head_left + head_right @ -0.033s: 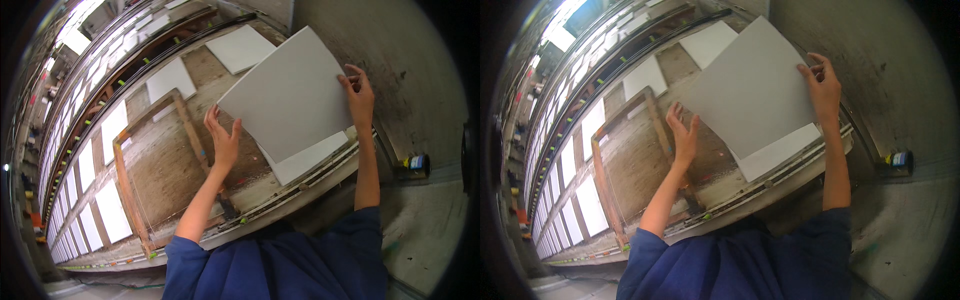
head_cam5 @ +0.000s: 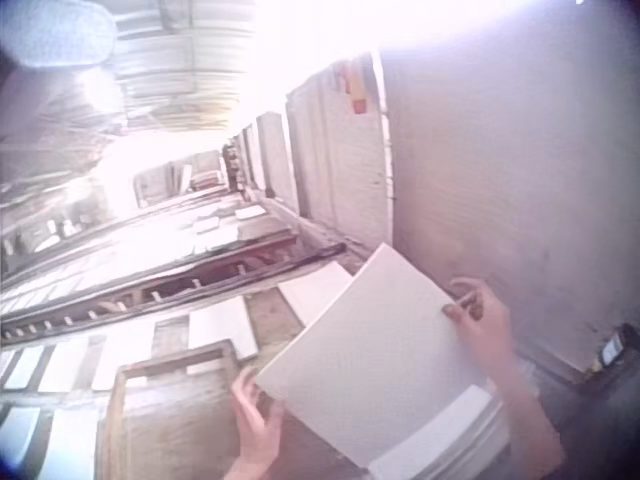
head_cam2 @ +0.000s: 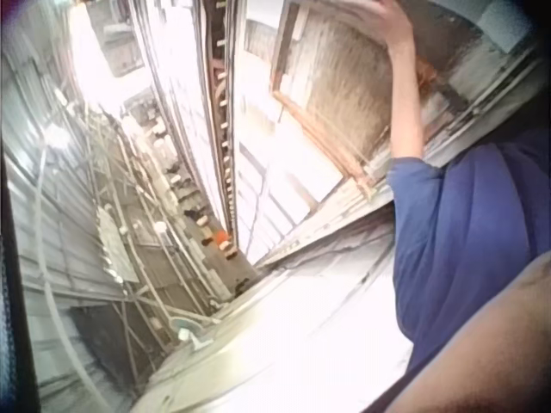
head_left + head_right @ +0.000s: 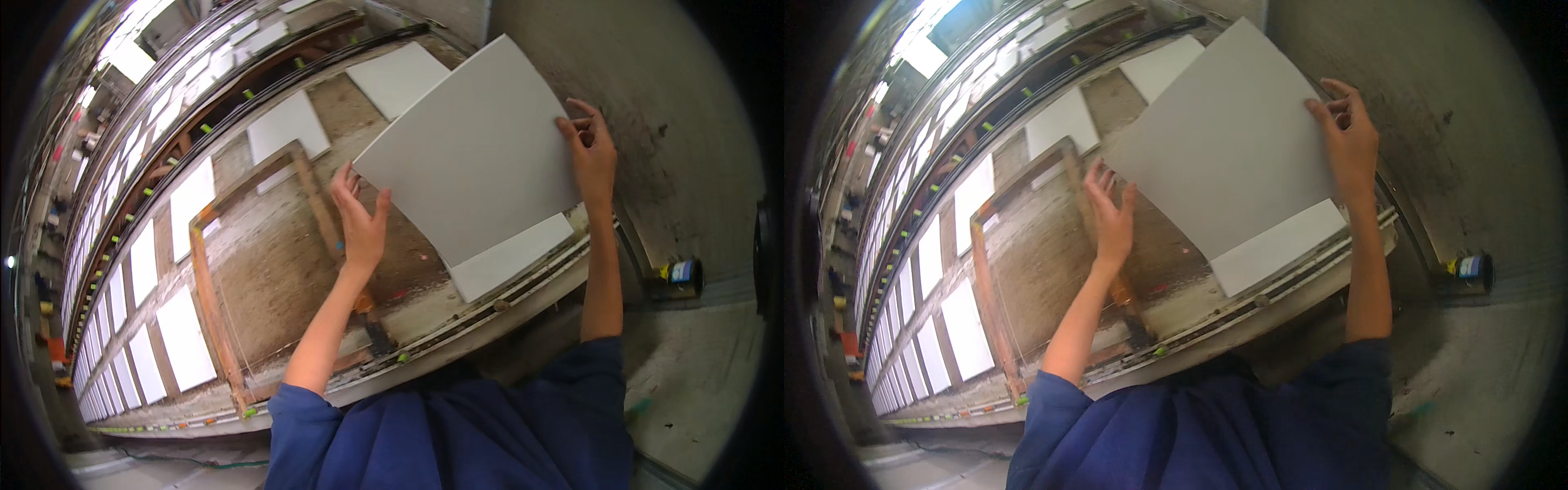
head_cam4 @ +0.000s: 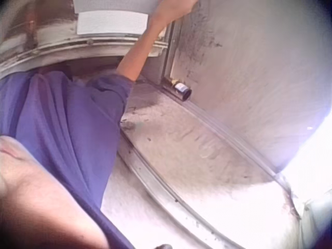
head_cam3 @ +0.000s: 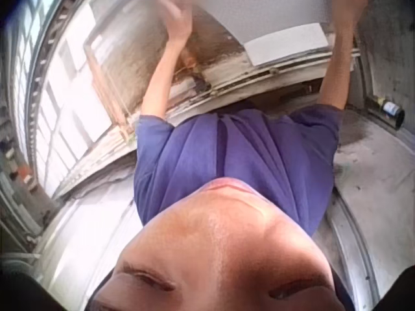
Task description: The person repeatedly picks up white rectangular panels and places them into a wooden frame on a long workbench. After positioning each panel, the person smooths it with both hands and then removes the frame to repeat the process with the next panel. The person later carries the empty wooden frame to a different area and sets it down.
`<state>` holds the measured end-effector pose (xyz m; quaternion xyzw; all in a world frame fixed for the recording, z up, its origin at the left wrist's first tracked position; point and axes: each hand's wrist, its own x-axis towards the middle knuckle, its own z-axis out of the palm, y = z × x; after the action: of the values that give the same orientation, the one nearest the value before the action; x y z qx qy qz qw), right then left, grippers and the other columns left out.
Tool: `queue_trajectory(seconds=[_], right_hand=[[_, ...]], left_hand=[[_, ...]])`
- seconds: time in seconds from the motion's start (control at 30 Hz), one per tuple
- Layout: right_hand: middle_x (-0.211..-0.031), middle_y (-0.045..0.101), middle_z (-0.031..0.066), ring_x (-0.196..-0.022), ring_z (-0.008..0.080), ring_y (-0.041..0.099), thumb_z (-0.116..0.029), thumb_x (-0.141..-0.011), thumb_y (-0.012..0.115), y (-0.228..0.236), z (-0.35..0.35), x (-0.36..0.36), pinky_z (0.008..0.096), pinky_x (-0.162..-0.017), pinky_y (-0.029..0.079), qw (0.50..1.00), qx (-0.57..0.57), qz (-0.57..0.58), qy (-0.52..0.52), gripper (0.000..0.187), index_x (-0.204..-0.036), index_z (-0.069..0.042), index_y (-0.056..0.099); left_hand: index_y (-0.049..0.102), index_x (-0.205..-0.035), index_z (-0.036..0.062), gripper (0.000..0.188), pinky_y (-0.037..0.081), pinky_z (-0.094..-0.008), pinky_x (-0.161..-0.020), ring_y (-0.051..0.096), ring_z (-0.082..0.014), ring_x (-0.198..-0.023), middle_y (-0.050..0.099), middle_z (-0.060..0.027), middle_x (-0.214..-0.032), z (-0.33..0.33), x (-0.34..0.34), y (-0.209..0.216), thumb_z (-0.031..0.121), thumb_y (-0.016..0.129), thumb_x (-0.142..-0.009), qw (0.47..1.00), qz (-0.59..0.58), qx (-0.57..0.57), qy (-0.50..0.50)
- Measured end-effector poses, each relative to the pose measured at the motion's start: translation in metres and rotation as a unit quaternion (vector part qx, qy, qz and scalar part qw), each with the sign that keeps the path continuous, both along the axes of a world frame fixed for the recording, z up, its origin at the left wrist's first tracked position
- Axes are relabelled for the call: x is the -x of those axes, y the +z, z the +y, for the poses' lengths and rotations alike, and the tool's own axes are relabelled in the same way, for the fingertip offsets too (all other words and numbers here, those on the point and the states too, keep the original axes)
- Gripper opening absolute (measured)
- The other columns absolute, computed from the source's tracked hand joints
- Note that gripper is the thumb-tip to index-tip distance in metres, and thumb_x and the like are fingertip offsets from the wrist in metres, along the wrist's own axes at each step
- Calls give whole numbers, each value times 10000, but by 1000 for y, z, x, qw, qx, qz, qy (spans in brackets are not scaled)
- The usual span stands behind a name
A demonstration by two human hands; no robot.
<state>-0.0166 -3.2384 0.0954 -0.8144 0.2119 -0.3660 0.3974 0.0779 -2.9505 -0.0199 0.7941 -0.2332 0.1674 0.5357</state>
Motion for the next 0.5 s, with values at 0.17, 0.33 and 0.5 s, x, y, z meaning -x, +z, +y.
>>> queue_trajectory(seconds=[0.17, 0.33, 0.5], right_hand=[[-808, 605, 27, -759, 114, 549, -248, -788, 677, 50, 87, -38, 271, -674, 449, 988, 3, -83, 129, 394, -1152, -134, 576], [-1023, 593, 90, -1104, 235, 453, -226, -742, 715, 40, 197, -93, 417, -947, 339, 898, 415, -136, 48, 542, -1230, -147, 494], [-1136, 524, 256, -1148, 334, 440, -261, -804, 660, -54, 327, -128, 434, -956, 364, 976, 83, -64, 191, 727, -1384, -131, 242]], left_hand=[[459, -1193, 18, 464, 468, -299, -797, 576, -202, -932, 599, -141, -1019, 102, -9, 70, 341, 573, -881, 996, -42, 68, -31], [563, -984, -11, 285, 414, -244, -726, 497, -100, -763, 591, -40, -828, 216, 1, 35, 264, 511, -928, 976, 41, 182, 110], [529, -992, -7, 323, 417, -273, -733, 515, -140, -763, 581, -70, -824, 306, 29, -21, 306, 462, -946, 945, 108, 185, 245]])
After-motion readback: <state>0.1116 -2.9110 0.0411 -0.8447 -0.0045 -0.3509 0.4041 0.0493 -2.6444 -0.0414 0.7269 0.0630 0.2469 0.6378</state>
